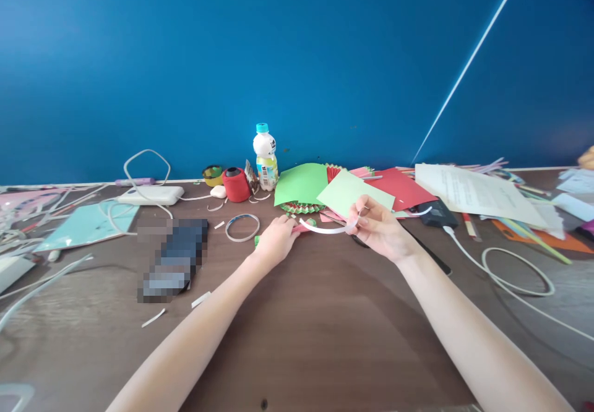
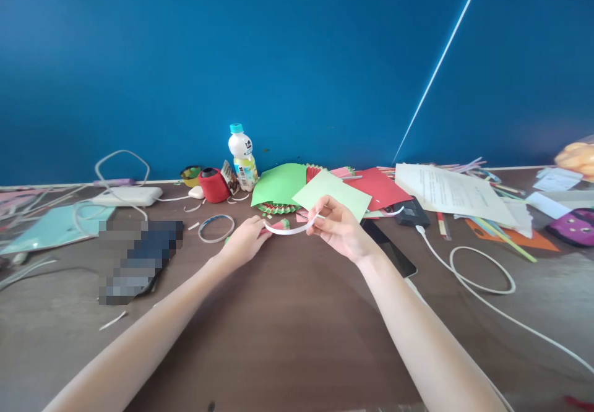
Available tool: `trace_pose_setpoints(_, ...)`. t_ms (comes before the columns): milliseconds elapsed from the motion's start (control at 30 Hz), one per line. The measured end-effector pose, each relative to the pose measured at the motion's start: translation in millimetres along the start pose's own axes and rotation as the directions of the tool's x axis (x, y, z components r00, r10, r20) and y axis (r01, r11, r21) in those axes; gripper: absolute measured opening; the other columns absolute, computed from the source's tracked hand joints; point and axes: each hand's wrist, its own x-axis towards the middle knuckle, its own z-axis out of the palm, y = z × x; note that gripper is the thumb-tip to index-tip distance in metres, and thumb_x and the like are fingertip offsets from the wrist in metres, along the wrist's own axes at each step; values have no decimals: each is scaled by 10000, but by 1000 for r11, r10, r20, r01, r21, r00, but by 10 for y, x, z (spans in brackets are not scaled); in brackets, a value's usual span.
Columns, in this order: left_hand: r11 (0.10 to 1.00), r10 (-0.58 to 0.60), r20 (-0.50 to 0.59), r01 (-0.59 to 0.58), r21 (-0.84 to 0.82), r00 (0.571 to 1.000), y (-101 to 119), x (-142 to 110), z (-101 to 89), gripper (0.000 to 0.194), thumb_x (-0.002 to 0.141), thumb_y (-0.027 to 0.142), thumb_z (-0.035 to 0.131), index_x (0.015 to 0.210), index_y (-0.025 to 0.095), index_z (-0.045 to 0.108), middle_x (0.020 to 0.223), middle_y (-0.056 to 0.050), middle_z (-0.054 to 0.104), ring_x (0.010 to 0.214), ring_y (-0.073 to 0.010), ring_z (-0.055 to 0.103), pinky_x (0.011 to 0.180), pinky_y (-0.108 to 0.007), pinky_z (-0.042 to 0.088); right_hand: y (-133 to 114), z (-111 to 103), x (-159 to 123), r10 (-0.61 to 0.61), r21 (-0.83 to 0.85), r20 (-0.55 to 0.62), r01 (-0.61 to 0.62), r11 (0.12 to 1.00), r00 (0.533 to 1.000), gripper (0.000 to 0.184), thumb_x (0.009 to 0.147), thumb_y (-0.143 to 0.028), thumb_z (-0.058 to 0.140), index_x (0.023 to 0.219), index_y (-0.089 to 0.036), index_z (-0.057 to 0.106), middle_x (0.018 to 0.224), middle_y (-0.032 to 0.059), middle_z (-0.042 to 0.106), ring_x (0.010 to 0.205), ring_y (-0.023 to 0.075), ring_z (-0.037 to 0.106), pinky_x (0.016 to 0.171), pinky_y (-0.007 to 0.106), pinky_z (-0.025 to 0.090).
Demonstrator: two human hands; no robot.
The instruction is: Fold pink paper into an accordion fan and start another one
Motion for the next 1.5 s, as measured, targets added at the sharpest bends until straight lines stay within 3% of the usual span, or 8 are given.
trace_pose_setpoints(100, 937, -81, -17, 70, -343, 997, 13, -46, -89, 209, 846, 268, 414, 864, 160, 593, 865, -68, 634, 834, -204, 584, 751, -325, 436, -7, 53, -11, 29, 53, 15, -29, 998, 999, 154, 715, -200, 674, 766, -214, 529, 693, -43, 554, 642, 83, 578, 636, 227, 492)
trace_pose_setpoints(233, 636, -160, 116, 192, -748, 980, 130, -95, -196, 154, 828, 273, 431, 803, 158, 530, 897, -62, 667, 781, -173, 630, 671, -280, 454, 2, 166, -28, 57, 64, 39, -59, 996, 998, 120, 724, -209, 669, 766, -199, 558, 676, -33, 573, 618, 84, 577, 614, 224, 484)
trace_pose_setpoints(300, 492, -150, 167, 220, -842, 974, 200, -114, -221, 125, 827, 271, 445, 795, 157, 483, 923, -76, 671, 725, -159, 647, 643, -269, 462, 19, 251, -36, 80, 53, 46, -82, 995, 996, 116, 721, -218, 673, 764, -194, 569, 663, -30, 577, 600, 89, 575, 593, 230, 479)
trace_pose_setpoints(400, 409, -111, 174, 205, -889, 978, 289, -147, -210, 144, 827, 304, 472, 803, 164, 454, 892, -76, 678, 675, -152, 652, 606, -261, 472, 54, 378, -38, 119, 27, 15, -120, 992, 993, 119, 706, -225, 686, 753, -190, 582, 660, -29, 583, 580, 91, 578, 569, 237, 473)
trace_pose_setpoints(633, 439, -113, 118, 156, -885, 987, 455, -254, -95, 241, 821, 402, 479, 777, 166, 464, 740, -27, 648, 574, -126, 609, 471, -208, 439, 129, 455, -22, -20, -105, -142, 5, 994, 990, 214, 727, -215, 670, 846, -207, 493, 662, -34, 636, 575, 126, 619, 595, 288, 490)
trace_pose_setpoints(833, 408, -104, 91, 125, -904, 990, 494, -310, -45, 239, 814, 413, 483, 805, 174, 474, 682, 14, 587, 510, -91, 557, 459, -197, 431, 131, 474, -35, -106, -216, -226, 57, 975, 968, 303, 724, -223, 667, 785, -217, 371, 656, -35, 662, 586, 146, 645, 609, 310, 509)
trace_pose_setpoints(1267, 509, -95, 38, 81, -857, 995, 482, -364, -41, 190, 838, 371, 430, 785, 190, 450, 595, 52, 503, 432, -52, 396, 393, -154, 334, 135, 505, -52, -145, -307, -276, 56, 950, 950, 322, 705, -269, 680, 760, -217, 368, 651, -40, 652, 553, 141, 640, 618, 309, 513)
trace_pose_setpoints(1500, 484, -66, 66, 89, -870, 996, 462, -355, -13, 127, 831, 321, 442, 794, 199, 437, 592, 65, 471, 433, -60, 416, 394, -167, 376, 188, 489, -25, -145, -238, -295, 74, 968, 945, 313, 700, -265, 687, 736, -210, 381, 611, -54, 629, 551, 130, 630, 607, 293, 508)
